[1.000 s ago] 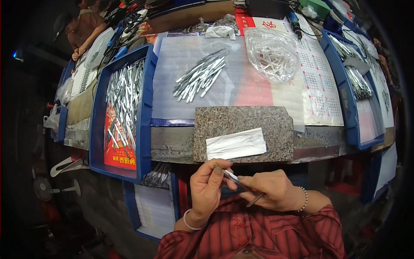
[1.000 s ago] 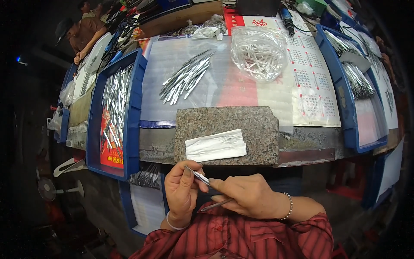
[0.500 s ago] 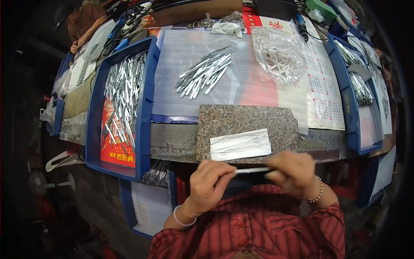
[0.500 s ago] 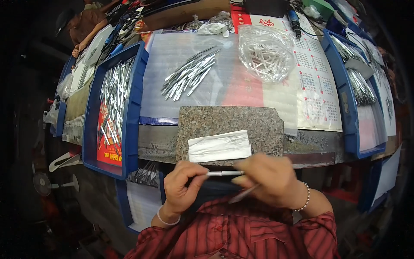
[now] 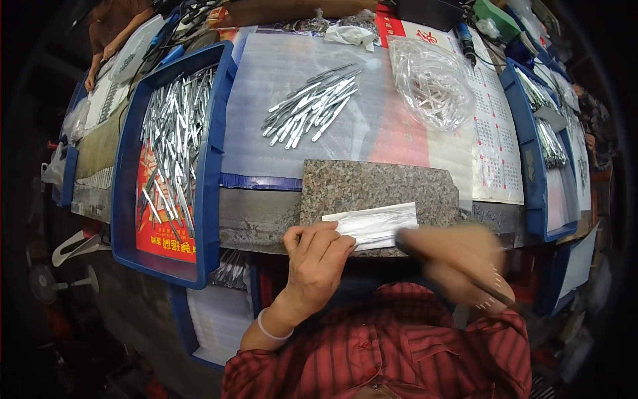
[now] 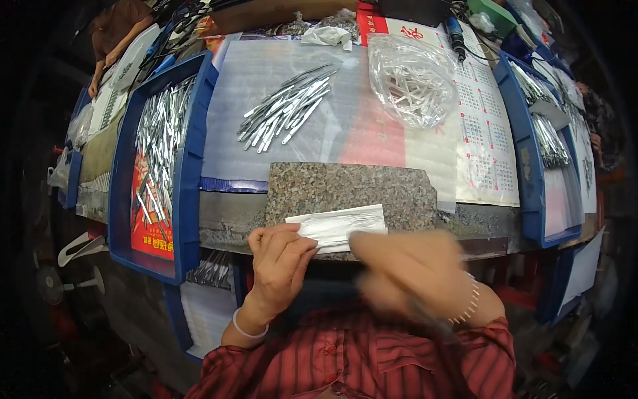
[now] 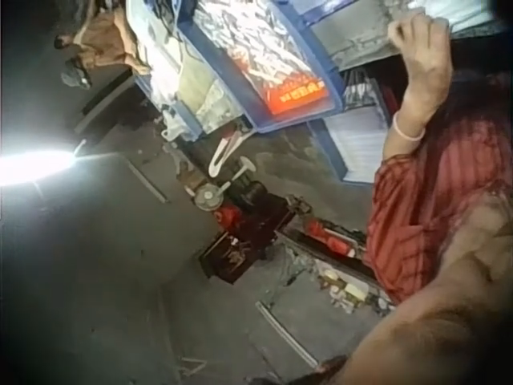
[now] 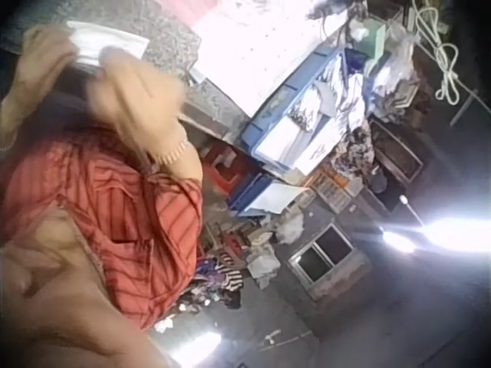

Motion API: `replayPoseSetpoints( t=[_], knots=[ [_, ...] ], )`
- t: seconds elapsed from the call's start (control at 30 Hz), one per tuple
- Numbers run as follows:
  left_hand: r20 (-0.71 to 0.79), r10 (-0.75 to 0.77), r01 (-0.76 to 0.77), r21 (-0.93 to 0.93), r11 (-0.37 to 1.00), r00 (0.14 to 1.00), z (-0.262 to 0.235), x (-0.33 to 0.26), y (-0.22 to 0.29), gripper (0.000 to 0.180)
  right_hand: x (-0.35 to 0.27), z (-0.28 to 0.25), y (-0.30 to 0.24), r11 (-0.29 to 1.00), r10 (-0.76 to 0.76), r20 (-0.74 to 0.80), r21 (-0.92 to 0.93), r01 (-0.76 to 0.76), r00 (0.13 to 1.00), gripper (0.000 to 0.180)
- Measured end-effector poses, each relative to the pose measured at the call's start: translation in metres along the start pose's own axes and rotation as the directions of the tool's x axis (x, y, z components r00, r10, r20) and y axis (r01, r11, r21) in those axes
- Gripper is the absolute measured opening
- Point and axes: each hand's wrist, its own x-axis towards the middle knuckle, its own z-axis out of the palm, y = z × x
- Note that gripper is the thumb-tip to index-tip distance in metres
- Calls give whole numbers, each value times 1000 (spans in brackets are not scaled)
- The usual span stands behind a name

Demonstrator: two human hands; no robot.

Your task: Manually pick and apply adhesive or sealant to small metal components at a workbench.

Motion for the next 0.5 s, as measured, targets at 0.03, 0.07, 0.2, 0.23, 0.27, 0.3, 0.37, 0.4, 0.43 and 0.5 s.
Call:
replayPoseSetpoints(
  t=[0.03,0.07,0.2,0.23,0.27,0.3,0.37,0.4,0.43,0.5],
  knots=[
    [-3,-4,4,6,1000,1000,-1,-3,-2,24,1,32,19,992,99,103,64,-106,990,13],
    [-9,-19,19,2,1000,1000,0,-8,-2,22,-2,31,22,979,163,130,105,-177,978,13],
    [-10,-13,13,-1,1000,1000,0,-4,-6,21,4,25,26,964,200,81,161,-211,977,17],
    [-13,-4,4,-7,1000,1000,0,-5,-6,21,6,16,17,959,215,72,173,-225,974,20],
    [-15,-12,12,-7,1000,1000,-2,-6,-6,21,-3,10,8,936,267,62,221,-274,962,22],
    [-13,-14,14,-12,1000,1000,-2,-5,-5,23,-11,4,1,908,323,49,266,-325,945,25],
    [-12,-32,32,0,999,999,-3,-10,-4,25,1,3,-6,989,70,22,129,-73,997,29],
    [-5,-33,33,-10,999,999,-3,-9,-5,24,11,4,-10,983,-175,22,-44,176,984,34],
    [2,-35,35,-18,999,999,-3,-8,-6,24,30,25,-9,998,-4,230,63,-11,973,25],
    [6,-49,50,-22,999,999,-9,-5,-8,24,21,54,15,980,55,198,176,-90,979,16]
  ],
)
